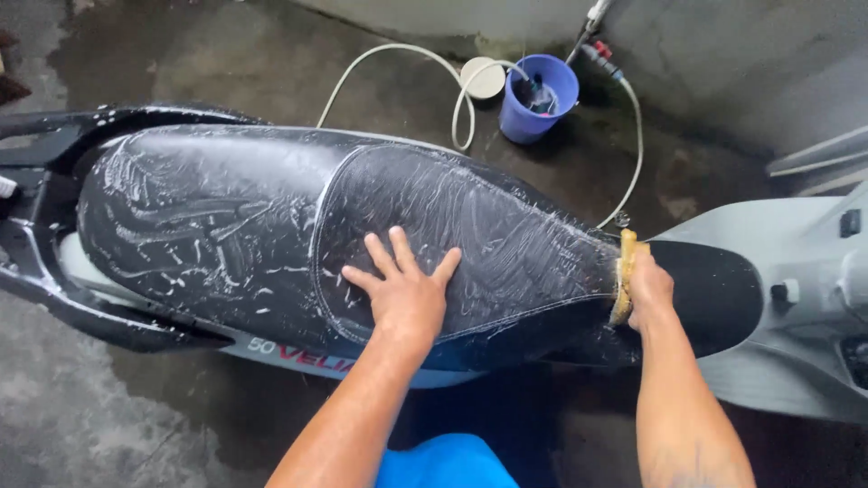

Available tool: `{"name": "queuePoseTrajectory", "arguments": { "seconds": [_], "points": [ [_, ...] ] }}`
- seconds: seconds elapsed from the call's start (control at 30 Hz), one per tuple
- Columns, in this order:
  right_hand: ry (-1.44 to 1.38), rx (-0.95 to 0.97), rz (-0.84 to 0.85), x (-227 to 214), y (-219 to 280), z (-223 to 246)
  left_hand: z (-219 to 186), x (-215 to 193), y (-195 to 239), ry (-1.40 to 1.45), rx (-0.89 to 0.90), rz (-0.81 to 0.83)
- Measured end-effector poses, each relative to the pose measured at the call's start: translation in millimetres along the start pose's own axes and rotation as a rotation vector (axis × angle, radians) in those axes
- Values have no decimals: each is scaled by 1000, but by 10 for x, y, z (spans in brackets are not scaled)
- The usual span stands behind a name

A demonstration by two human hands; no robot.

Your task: The person scrubs the soapy seat of a motorcycle with a yellow sponge, moving from the rear to the front and covering the entire surface. The person uses their left hand to stabilize the seat while scrubbing with the right hand.

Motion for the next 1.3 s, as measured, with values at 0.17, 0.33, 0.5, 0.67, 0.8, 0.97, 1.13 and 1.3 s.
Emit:
{"name": "queuePoseTrajectory", "arguments": {
  "seconds": [0.17, 0.33, 0.5, 0.67, 0.8, 0.97, 1.13, 1.3],
  "points": [
    [-149, 261, -1, -99, 488, 191, 23, 38, -34, -29, -10, 5],
    [-358, 331, -167, 1, 444, -596, -6, 64, 47, 5, -5, 37],
    [-609, 548, -156, 185, 865, -412, 25, 25, -21, -20, -19, 23],
    [-816, 736, -170, 133, 1401, -433, 8, 44, -3, -28, -28, 28],
    [-992, 869, -167, 302, 1412, -576, -27, 41, -29, -11, -18, 21],
    [-1202, 1051, -157, 653, 1410, -672, 10, 9, 7, -17, -28, 16],
    [-1214, 610, -148, 573, 1085, -716, 13, 3, 5, -10, -35, 40],
    [-158, -486, -728, 133, 457, -200, 7, 5, -7, -22, -24, 18]
  ]
}}
Point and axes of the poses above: each hand's wrist, its own y-axis away from the middle knuckle, its own x-axis out of the palm, z = x × y, the point moved 9 cm from there along -y, towards the middle knuckle, and after that the axes turned 8 degrees about -z, right-handed, at the moved point
